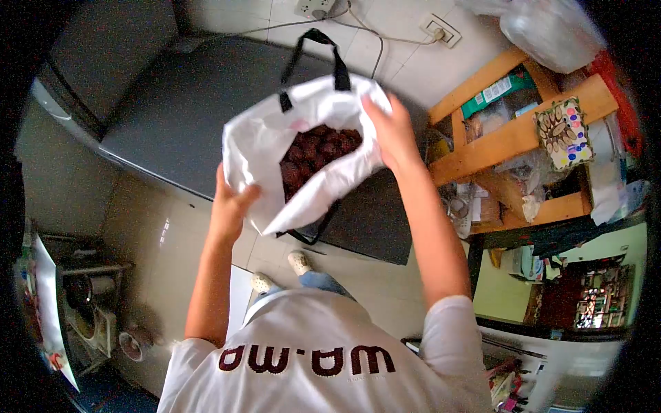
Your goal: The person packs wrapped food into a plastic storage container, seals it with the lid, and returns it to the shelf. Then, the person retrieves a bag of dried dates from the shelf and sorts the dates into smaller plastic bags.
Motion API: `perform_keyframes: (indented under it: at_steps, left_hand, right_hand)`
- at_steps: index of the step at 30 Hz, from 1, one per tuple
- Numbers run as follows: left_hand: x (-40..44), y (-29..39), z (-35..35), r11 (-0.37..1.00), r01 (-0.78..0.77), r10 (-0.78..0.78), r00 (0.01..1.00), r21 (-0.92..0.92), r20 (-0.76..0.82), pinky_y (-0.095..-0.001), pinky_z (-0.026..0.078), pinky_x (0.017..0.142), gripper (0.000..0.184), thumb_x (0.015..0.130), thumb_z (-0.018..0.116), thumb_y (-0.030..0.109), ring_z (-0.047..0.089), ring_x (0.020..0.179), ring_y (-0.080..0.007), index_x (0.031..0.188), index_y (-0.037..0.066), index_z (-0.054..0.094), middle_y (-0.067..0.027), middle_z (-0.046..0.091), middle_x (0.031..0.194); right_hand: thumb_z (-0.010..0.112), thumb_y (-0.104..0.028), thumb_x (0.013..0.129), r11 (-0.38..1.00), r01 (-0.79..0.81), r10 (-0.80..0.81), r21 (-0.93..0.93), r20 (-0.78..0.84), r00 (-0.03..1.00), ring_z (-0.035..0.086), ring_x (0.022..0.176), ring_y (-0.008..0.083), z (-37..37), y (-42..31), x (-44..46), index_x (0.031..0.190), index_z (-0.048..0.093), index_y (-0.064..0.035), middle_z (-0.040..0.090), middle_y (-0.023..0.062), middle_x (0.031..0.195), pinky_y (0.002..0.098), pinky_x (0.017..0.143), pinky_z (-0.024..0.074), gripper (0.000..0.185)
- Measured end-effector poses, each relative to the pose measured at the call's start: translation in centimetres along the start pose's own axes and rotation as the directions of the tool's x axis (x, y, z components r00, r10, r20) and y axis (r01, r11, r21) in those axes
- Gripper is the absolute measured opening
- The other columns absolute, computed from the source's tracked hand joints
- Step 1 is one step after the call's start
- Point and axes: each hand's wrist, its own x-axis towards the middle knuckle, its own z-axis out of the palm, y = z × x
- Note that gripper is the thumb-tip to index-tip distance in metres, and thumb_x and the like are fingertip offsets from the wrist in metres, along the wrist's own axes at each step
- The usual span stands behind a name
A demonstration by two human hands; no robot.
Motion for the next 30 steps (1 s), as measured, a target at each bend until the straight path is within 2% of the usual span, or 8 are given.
perform_keyframes:
  at_steps: [5,8,10,19,24,25,28,30]
  left_hand:
    - [-0.3,4.2,-1.1,0.974,-0.088,0.04,0.974,-0.211,-0.222,-0.0354,0.045,0.086,0.062,0.068,0.052,-0.005,0.053,0.099,-0.0258,0.126,0.003,0.032,-0.0154,0.05,0.11]
    - [-1.3,1.8,-1.8,0.959,-0.075,0.01,0.973,-0.272,-0.232,-0.0333,0.043,0.087,0.065,0.069,0.052,-0.006,0.051,0.1,-0.0221,0.129,0.004,0.027,-0.0124,0.048,0.112]
    - [-2.0,-0.6,-2.1,0.971,-0.07,0.023,0.978,-0.228,-0.205,-0.0319,0.04,0.09,0.067,0.07,0.055,-0.004,0.047,0.105,-0.021,0.13,0.005,0.026,-0.0121,0.046,0.115]
    - [-2.1,-1.4,-2.4,0.962,0.01,-0.051,0.988,-0.272,-0.147,-0.0331,0.042,0.089,0.065,0.073,0.061,0.0,0.048,0.106,-0.0204,0.129,0.005,0.028,-0.0113,0.047,0.116]
    - [-2.1,-1.9,-2.8,0.913,0.108,-0.172,0.976,-0.392,-0.132,-0.0338,0.042,0.088,0.062,0.078,0.065,0.012,0.049,0.106,-0.02,0.129,0.006,0.03,-0.0101,0.048,0.118]
    - [-2.2,-2.1,-2.9,0.913,0.108,-0.173,0.976,-0.393,-0.134,-0.0338,0.042,0.088,0.062,0.078,0.065,0.012,0.049,0.106,-0.02,0.129,0.006,0.03,-0.0101,0.048,0.118]
    - [-2.2,-2.4,-3.1,0.904,0.11,-0.179,0.975,-0.413,-0.133,-0.0335,0.041,0.088,0.059,0.08,0.063,0.018,0.049,0.107,-0.02,0.129,0.007,0.031,-0.0093,0.049,0.119]
    - [-2.2,-2.1,-3.0,0.89,0.145,-0.214,0.97,-0.432,-0.115,-0.0336,0.041,0.089,0.056,0.083,0.06,0.021,0.05,0.107,-0.0202,0.13,0.007,0.033,-0.0088,0.049,0.119]
  right_hand:
    - [0.06,-0.019,0.084,0.95,0.309,-0.312,0.041,0.162,0.936,0.055,0.083,0.0109,7.6,-8.0,0.1,0.109,0.053,0.001,0.06,0.0058,0.095,0.0244,0.071,0.045,0.033]
    - [0.06,-0.022,0.085,0.944,0.311,-0.303,-0.109,0.086,0.949,0.055,0.083,0.0102,5.3,-5.7,-0.2,0.109,0.053,0.0017,0.06,0.0055,0.094,0.0242,0.072,0.0449,0.034]
    - [0.059,-0.023,0.086,0.966,0.136,-0.127,-0.222,0.055,0.99,0.056,0.085,0.0126,2.7,-3.0,-0.3,0.109,0.053,0.0027,0.06,0.0064,0.098,0.026,0.075,0.0446,0.035]
    - [0.058,-0.028,0.086,0.822,0.235,-0.194,-0.518,0.132,0.972,0.056,0.089,0.0133,0.0,-0.9,-2.7,0.113,0.051,0.0003,0.061,0.01,0.099,0.0276,0.079,0.0437,0.039]
    - [0.06,-0.023,0.084,0.697,0.247,-0.228,-0.673,0.118,0.966,0.054,0.101,0.0259,-0.2,-2.5,-6.1,0.123,0.041,0.0014,0.054,0.0171,0.112,0.0349,0.087,0.0414,0.049]
    - [0.061,-0.02,0.082,0.556,0.349,-0.388,-0.754,0.136,0.912,0.053,0.103,0.0288,0.2,-3.1,-6.8,0.123,0.041,0.0017,0.052,0.0179,0.114,0.0365,0.089,0.0404,0.05]
    - [0.068,-0.009,0.072,0.273,0.533,-0.568,-0.801,0.313,0.761,0.05,0.107,0.0312,1.5,-4.5,-9.9,0.121,0.045,-0.0008,0.052,0.0157,0.117,0.0376,0.091,0.0391,0.055]
    - [0.072,-0.01,0.068,0.415,0.7,-0.365,-0.581,0.598,0.713,0.052,0.105,0.0294,3.4,-3.9,-12.5,0.122,0.046,-0.003,0.054,0.012,0.115,0.039,0.093,0.0396,0.06]
